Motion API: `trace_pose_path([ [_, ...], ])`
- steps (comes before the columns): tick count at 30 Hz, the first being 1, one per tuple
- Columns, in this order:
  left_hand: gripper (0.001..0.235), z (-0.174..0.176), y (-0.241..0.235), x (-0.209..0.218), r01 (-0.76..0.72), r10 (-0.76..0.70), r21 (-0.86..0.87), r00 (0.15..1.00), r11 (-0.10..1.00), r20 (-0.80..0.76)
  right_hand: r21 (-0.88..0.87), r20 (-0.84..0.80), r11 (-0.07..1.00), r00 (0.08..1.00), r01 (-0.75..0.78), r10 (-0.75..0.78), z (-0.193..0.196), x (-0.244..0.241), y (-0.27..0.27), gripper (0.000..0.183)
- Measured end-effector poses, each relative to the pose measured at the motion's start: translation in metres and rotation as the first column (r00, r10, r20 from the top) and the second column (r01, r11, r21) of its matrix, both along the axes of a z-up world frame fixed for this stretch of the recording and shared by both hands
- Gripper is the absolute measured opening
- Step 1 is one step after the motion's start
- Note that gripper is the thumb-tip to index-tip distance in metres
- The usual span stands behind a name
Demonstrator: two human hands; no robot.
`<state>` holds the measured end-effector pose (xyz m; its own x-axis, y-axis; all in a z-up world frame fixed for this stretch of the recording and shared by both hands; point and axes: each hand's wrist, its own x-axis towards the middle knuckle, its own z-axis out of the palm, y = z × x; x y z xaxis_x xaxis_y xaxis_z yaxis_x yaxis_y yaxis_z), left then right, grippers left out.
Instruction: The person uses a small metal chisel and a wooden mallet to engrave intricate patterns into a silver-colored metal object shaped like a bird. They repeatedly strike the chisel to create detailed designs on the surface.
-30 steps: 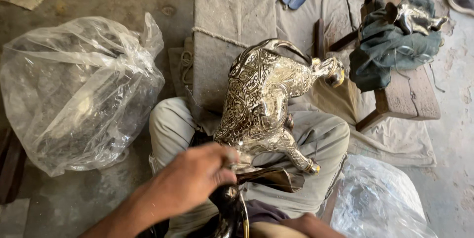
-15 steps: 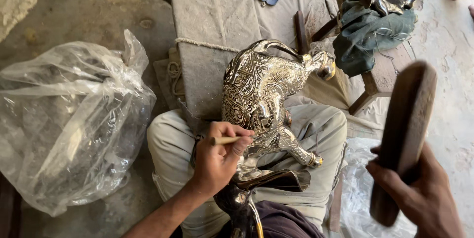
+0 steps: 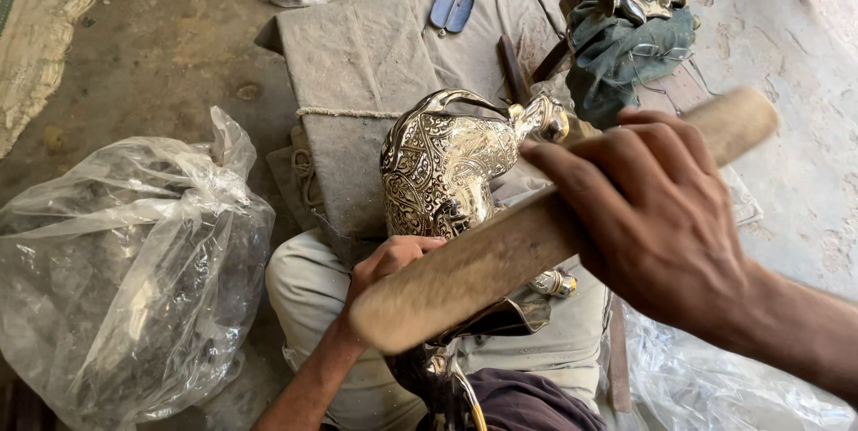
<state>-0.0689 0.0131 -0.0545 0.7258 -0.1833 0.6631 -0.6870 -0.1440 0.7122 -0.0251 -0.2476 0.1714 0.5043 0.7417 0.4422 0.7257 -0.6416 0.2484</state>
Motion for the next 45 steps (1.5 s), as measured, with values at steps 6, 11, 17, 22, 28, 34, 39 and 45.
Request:
trace_pose_path([
  [6,0.03,-0.016,-0.001,0.002,-0.11,0.11,0.084,0.994,0.99,-0.002,-0.277,0.216,0.961,0.973,-0.022,0.085,0.011,-0.011,0.031,0.042],
  [11,0.031,-0.016,-0.002,0.002,-0.07,0.069,-0.012,0.995,0.997,-0.073,-0.115,-0.316,0.989,0.948,-0.089,0.049,0.013,-0.01,0.055,0.04],
  [17,0.032,-0.014,-0.005,0.0,-0.05,0.007,-0.18,0.973,0.983,-0.231,-0.291,0.084,0.953,0.99,-0.083,0.112,0.011,-0.013,0.053,0.028],
  [22,0.033,-0.008,-0.011,-0.011,0.042,-0.261,-0.5,0.889,0.865,-0.376,-0.15,-0.177,0.983,0.981,-0.11,0.083,0.02,-0.013,0.057,0.041],
  [28,0.034,0.009,0.006,-0.01,-0.058,-0.421,-0.797,0.825,0.601,-0.377,-0.091,-0.116,0.996,0.993,-0.023,0.013,0.009,-0.003,0.014,0.049],
  [34,0.043,0.053,0.032,0.009,-0.213,0.025,-0.28,0.835,0.936,-0.55,-0.11,-0.511,0.696,0.56,0.71,-0.652,-0.063,-0.003,-0.058,0.048],
  [39,0.034,0.098,0.013,0.051,-0.057,0.126,0.294,0.967,0.954,-0.22,-0.088,-0.942,0.4,0.054,0.912,-0.33,-0.16,-0.04,-0.094,0.061],
  [45,0.036,0.107,-0.01,0.05,0.101,-0.246,-0.265,0.761,0.959,-0.601,-0.045,-0.959,0.337,0.054,0.94,-0.278,-0.219,-0.082,-0.149,0.06],
])
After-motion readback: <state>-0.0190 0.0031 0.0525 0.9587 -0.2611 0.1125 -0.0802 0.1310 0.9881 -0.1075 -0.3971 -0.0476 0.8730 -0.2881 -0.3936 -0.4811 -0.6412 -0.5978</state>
